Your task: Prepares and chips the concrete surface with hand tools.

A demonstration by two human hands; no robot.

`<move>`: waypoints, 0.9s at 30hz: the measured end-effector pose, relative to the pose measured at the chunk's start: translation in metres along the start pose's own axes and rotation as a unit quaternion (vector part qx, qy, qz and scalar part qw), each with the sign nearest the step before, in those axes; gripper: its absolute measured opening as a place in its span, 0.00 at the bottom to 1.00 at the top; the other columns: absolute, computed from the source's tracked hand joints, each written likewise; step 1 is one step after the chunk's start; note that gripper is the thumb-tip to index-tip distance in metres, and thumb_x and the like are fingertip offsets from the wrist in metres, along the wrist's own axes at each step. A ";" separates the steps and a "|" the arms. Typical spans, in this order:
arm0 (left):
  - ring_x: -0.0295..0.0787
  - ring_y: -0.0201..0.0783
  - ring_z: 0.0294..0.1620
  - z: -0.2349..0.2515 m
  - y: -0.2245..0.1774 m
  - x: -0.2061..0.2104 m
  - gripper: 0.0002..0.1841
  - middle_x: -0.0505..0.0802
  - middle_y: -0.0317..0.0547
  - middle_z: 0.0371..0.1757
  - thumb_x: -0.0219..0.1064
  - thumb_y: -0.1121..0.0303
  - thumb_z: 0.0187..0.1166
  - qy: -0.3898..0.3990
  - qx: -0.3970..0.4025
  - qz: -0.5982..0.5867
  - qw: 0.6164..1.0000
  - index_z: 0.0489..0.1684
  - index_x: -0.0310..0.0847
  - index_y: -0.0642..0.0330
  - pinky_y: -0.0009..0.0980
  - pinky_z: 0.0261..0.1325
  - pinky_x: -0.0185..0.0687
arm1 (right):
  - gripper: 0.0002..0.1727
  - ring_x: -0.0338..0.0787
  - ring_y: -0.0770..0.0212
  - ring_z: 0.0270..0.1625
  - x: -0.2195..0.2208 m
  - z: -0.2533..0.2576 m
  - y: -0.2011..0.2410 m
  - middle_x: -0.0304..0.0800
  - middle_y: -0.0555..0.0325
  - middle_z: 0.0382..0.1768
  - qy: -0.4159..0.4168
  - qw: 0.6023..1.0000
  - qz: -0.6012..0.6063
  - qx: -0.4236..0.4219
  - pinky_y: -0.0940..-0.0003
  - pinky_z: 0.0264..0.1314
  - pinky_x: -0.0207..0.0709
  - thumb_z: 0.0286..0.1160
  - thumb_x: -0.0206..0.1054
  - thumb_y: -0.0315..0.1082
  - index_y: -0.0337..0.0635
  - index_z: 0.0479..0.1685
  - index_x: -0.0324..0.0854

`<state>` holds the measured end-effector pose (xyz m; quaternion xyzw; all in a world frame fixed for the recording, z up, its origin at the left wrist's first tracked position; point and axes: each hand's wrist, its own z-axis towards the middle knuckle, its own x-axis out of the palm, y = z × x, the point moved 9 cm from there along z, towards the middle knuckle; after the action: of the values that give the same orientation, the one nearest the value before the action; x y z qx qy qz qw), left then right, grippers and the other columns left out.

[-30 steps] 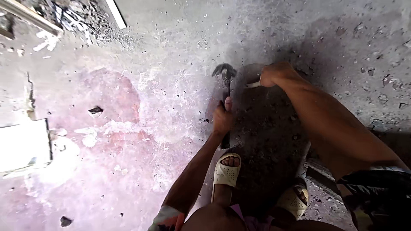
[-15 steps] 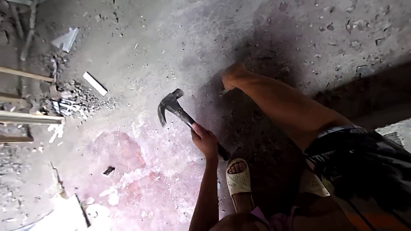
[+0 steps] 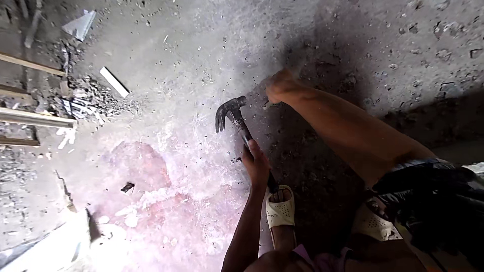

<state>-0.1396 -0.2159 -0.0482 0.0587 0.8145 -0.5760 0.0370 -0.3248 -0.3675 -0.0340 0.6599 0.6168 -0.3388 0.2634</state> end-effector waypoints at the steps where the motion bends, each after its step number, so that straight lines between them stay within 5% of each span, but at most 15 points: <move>1: 0.71 0.34 0.04 0.005 -0.002 -0.001 0.26 0.73 0.36 0.09 0.39 0.44 0.95 -0.005 0.000 -0.002 1.000 0.41 0.68 0.58 0.33 0.09 0.78 | 0.21 0.86 0.32 0.63 -0.003 -0.012 -0.002 0.87 0.29 0.56 0.002 1.000 0.016 -0.004 0.30 0.59 0.74 0.77 0.70 0.41 0.27 0.50 0.85; 5: 0.67 0.35 0.05 0.027 0.019 0.007 0.29 0.70 0.37 0.11 0.37 0.38 0.92 -0.025 -0.026 0.015 0.999 0.42 0.68 0.55 0.35 0.09 0.75 | 0.18 0.86 0.32 0.65 -0.003 -0.030 -0.013 0.87 0.29 0.57 0.002 0.999 0.040 -0.008 0.30 0.60 0.74 0.78 0.68 0.39 0.26 0.47 0.85; 10: 0.71 0.37 0.07 0.053 0.054 0.012 0.34 0.72 0.39 0.14 0.38 0.34 0.90 0.074 -0.153 0.074 0.983 0.46 0.70 0.61 0.39 0.14 0.80 | 0.17 0.85 0.33 0.65 -0.004 -0.029 -0.007 0.87 0.31 0.57 -0.001 1.000 0.030 -0.008 0.32 0.60 0.74 0.78 0.68 0.37 0.27 0.49 0.85; 16: 0.66 0.34 0.04 0.019 0.021 -0.007 0.29 0.67 0.35 0.09 0.36 0.36 0.92 -0.045 -0.065 -0.057 0.995 0.39 0.66 0.54 0.35 0.08 0.75 | 0.17 0.87 0.34 0.63 -0.004 -0.024 -0.008 0.88 0.32 0.54 -0.001 1.000 0.002 -0.020 0.32 0.58 0.74 0.78 0.68 0.39 0.29 0.45 0.85; 21: 0.71 0.36 0.08 0.043 0.044 0.012 0.35 0.73 0.37 0.15 0.37 0.31 0.89 0.130 -0.177 0.026 0.975 0.47 0.72 0.57 0.35 0.15 0.78 | 0.18 0.86 0.30 0.64 -0.005 -0.024 -0.009 0.88 0.29 0.55 -0.004 1.000 0.006 -0.013 0.28 0.59 0.74 0.78 0.68 0.39 0.27 0.48 0.85; 27: 0.65 0.33 0.03 0.029 0.020 -0.007 0.31 0.68 0.34 0.09 0.35 0.35 0.91 -0.010 -0.090 -0.083 0.992 0.38 0.67 0.54 0.33 0.07 0.73 | 0.19 0.86 0.31 0.65 -0.004 -0.027 -0.007 0.88 0.29 0.56 0.008 1.000 -0.008 0.002 0.28 0.59 0.74 0.79 0.67 0.40 0.26 0.46 0.85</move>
<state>-0.1304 -0.2370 -0.0752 -0.0181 0.8645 -0.5023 0.0021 -0.3283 -0.3481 -0.0134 0.6582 0.6233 -0.3371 0.2544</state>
